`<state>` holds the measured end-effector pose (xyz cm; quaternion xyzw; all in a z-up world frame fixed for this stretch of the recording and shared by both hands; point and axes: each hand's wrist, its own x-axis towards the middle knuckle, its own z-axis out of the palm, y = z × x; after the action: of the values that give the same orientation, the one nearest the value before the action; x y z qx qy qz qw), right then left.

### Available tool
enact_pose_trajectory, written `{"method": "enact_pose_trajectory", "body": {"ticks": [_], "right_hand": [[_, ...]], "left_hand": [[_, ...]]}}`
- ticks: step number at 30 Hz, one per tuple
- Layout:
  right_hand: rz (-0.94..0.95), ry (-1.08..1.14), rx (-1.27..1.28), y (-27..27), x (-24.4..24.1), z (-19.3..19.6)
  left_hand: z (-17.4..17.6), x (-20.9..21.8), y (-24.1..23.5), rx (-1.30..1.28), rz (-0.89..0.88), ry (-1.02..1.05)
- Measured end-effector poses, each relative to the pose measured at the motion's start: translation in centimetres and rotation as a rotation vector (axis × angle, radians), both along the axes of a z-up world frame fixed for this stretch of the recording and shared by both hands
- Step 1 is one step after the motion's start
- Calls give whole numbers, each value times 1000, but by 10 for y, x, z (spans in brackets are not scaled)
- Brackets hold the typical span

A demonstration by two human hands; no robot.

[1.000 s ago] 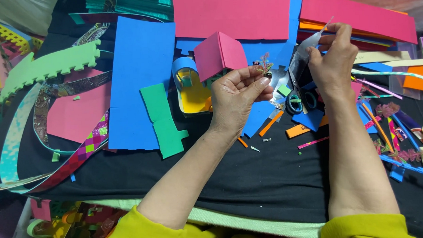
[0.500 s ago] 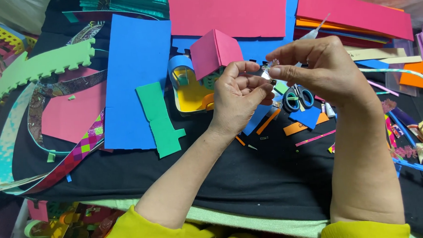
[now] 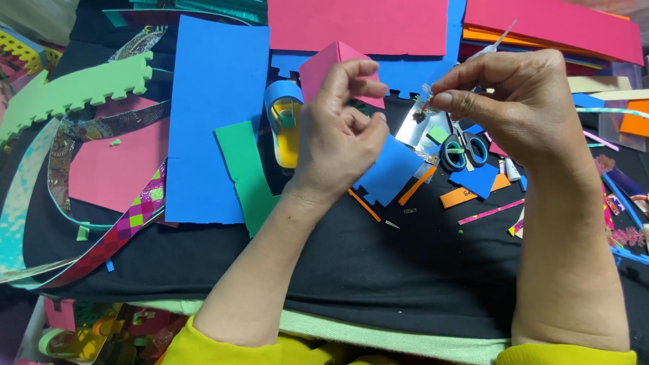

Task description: Assembling a small decorative house using foam pieces and glue.

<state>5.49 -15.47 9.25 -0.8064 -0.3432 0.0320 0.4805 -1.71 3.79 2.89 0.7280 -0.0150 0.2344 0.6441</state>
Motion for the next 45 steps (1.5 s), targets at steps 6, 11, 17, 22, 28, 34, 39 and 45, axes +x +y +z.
{"method": "enact_pose_trajectory", "body": {"ticks": [6, 11, 17, 22, 28, 34, 39, 45], "right_hand": [[28, -220, -92, 26, -16, -18], [155, -476, -170, 48, -13, -56], [271, -561, -195, 56, -4, -84], [323, -584, -163, 56, 0, -91], [363, -578, -180, 59, -5, -85], [390, -530, -214, 63, -11, -78], [338, -530, -294, 60, -11, -83], [220, -388, -516, 63, -19, -77]], "left_hand": [[-3, 5, 63, 337, 417, -324], [-18, 17, 80, 393, 549, -388], [-32, 25, 80, 414, 579, -319], [-30, 25, 78, 397, 556, -303], [-33, 26, 75, 397, 521, -295], [-37, 29, 75, 409, 517, -276], [-42, 32, 75, 440, 502, -265], [-44, 32, 76, 442, 496, -240]]}}
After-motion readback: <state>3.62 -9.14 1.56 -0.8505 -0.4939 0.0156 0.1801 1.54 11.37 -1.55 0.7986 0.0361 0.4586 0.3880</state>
